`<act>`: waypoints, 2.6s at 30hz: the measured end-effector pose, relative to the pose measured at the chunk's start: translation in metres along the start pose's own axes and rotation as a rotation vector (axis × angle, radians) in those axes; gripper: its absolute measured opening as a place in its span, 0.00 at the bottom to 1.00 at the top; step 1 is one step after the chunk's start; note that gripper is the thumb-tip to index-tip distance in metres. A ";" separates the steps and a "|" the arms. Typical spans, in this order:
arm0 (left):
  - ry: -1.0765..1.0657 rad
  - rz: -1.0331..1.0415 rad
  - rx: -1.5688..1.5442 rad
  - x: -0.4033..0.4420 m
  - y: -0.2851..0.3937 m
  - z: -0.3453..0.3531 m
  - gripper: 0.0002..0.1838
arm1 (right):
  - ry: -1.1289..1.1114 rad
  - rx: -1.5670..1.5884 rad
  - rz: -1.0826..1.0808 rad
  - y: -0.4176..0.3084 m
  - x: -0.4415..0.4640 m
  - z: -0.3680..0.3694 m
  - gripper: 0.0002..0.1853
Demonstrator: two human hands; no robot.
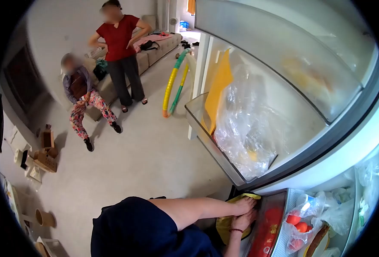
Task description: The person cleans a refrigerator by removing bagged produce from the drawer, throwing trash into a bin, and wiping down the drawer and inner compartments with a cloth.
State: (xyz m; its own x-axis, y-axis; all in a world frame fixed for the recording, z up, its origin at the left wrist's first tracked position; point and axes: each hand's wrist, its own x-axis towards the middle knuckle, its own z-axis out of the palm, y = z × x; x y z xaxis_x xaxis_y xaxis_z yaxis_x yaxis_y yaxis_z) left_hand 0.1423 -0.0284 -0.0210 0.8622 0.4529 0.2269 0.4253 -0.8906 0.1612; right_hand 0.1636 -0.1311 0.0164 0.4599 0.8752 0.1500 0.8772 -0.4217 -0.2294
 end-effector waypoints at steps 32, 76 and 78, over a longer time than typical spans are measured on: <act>-0.328 0.310 -0.144 -0.027 0.020 -0.035 0.51 | -0.015 -0.125 -0.055 0.034 -0.089 -0.020 0.45; -0.313 0.618 -0.134 -0.111 0.133 -0.078 0.40 | 0.123 -0.107 0.482 0.026 -0.246 -0.075 0.37; -0.357 0.682 -0.191 -0.127 0.149 -0.078 0.40 | 0.123 -0.127 0.543 0.024 -0.278 -0.075 0.37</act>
State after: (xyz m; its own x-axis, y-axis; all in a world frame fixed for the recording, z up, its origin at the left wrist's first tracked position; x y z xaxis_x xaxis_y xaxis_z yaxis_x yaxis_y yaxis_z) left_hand 0.0750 -0.2154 0.0489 0.9653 -0.2604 0.0184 -0.2557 -0.9292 0.2669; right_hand 0.0674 -0.4024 0.0409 0.8554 0.4942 0.1552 0.5168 -0.8351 -0.1887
